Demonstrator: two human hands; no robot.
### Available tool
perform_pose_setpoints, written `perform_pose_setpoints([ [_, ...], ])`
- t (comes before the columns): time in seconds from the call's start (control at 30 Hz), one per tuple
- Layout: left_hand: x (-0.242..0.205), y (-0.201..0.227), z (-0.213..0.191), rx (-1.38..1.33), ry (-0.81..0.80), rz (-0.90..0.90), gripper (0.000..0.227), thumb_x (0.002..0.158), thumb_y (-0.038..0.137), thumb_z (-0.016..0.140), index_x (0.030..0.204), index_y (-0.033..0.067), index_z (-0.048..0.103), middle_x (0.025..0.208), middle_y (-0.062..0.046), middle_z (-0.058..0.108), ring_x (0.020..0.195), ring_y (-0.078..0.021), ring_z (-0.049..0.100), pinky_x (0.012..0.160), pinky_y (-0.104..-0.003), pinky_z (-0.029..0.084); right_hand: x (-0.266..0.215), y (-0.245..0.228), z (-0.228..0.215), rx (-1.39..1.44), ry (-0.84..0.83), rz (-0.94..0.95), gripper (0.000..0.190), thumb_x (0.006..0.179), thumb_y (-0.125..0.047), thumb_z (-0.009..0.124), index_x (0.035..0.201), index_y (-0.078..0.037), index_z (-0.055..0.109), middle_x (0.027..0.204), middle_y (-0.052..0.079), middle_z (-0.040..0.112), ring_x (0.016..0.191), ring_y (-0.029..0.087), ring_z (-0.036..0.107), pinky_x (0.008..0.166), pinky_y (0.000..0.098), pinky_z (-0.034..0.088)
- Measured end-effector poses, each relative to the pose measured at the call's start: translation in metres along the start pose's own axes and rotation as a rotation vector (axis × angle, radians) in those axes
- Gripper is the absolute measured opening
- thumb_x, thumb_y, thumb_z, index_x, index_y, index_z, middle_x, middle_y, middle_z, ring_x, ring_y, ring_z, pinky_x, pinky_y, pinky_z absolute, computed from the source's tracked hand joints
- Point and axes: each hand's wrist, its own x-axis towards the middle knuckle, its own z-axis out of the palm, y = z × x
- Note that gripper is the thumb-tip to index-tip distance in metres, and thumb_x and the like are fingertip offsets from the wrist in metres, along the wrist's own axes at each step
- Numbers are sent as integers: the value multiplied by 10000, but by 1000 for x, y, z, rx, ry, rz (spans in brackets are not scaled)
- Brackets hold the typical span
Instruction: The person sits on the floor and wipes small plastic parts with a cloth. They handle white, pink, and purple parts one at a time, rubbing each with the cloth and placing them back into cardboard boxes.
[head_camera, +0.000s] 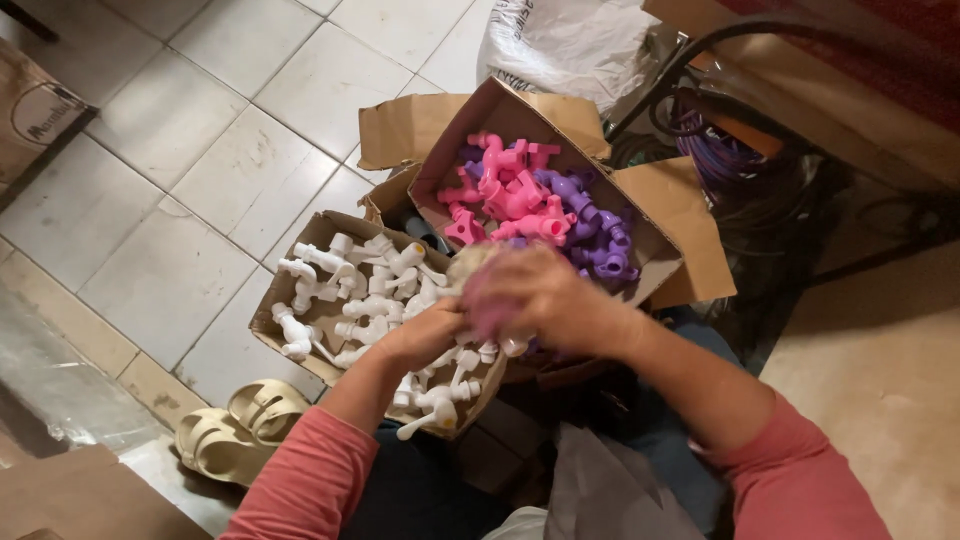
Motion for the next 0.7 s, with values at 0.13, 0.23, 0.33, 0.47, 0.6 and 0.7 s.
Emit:
perform_pose_setpoints([
  [0.13, -12, 4, 5, -155, -110, 154, 418, 1005, 139, 555, 1412, 51, 599, 1446, -176, 588, 1317, -234, 541, 1106, -390, 438, -38, 57, -5, -364, 61, 87, 137, 939, -256, 716, 813, -289, 758, 1212, -48, 700, 1169, 250, 583, 1001, 438, 433],
  [0.23, -8, -4, -1, -168, -90, 201, 419, 1024, 142, 551, 1438, 83, 581, 1476, -131, 577, 1343, -186, 532, 1138, -365, 415, -39, 44, -12, -169, 54, 211, 209, 924, -187, 691, 787, -329, 758, 1311, -65, 669, 1284, 239, 545, 1135, 382, 323],
  [0.33, -4, -4, 0, -76, -78, 271, 412, 1030, 165, 564, 1429, 67, 586, 1383, -111, 632, 1188, -161, 613, 1024, -340, 510, -29, 33, -6, -102, -33, 171, 147, 936, -265, 671, 834, -345, 739, 1278, -118, 669, 1275, 170, 550, 1100, 367, 336],
  [0.47, -10, -1, 5, -191, -112, 329, 411, 1039, 132, 521, 1435, 31, 567, 1286, -121, 664, 998, -148, 642, 841, -304, 555, -30, 40, -19, -275, 60, 178, 150, 985, -272, 658, 891, -301, 772, 1300, -69, 670, 1243, 201, 560, 1076, 364, 365],
  [0.6, 1, -7, -2, -436, -120, 381, 452, 1030, 84, 519, 1482, 60, 519, 1284, -198, 656, 907, -242, 675, 778, -373, 580, -27, 32, -21, 61, 92, 191, 284, 969, -60, 590, 905, -230, 810, 1256, 40, 698, 1181, 306, 615, 1081, 453, 418],
  [0.7, 21, -29, -11, 632, 190, 988, 280, 1012, 54, 558, 1244, 27, 711, 1439, -95, 614, 1245, -222, 644, 1040, -313, 498, -29, 39, -7, -110, 158, 367, 268, 887, 0, 647, 1019, -182, 793, 1282, 99, 673, 1225, 328, 615, 1082, 459, 437],
])
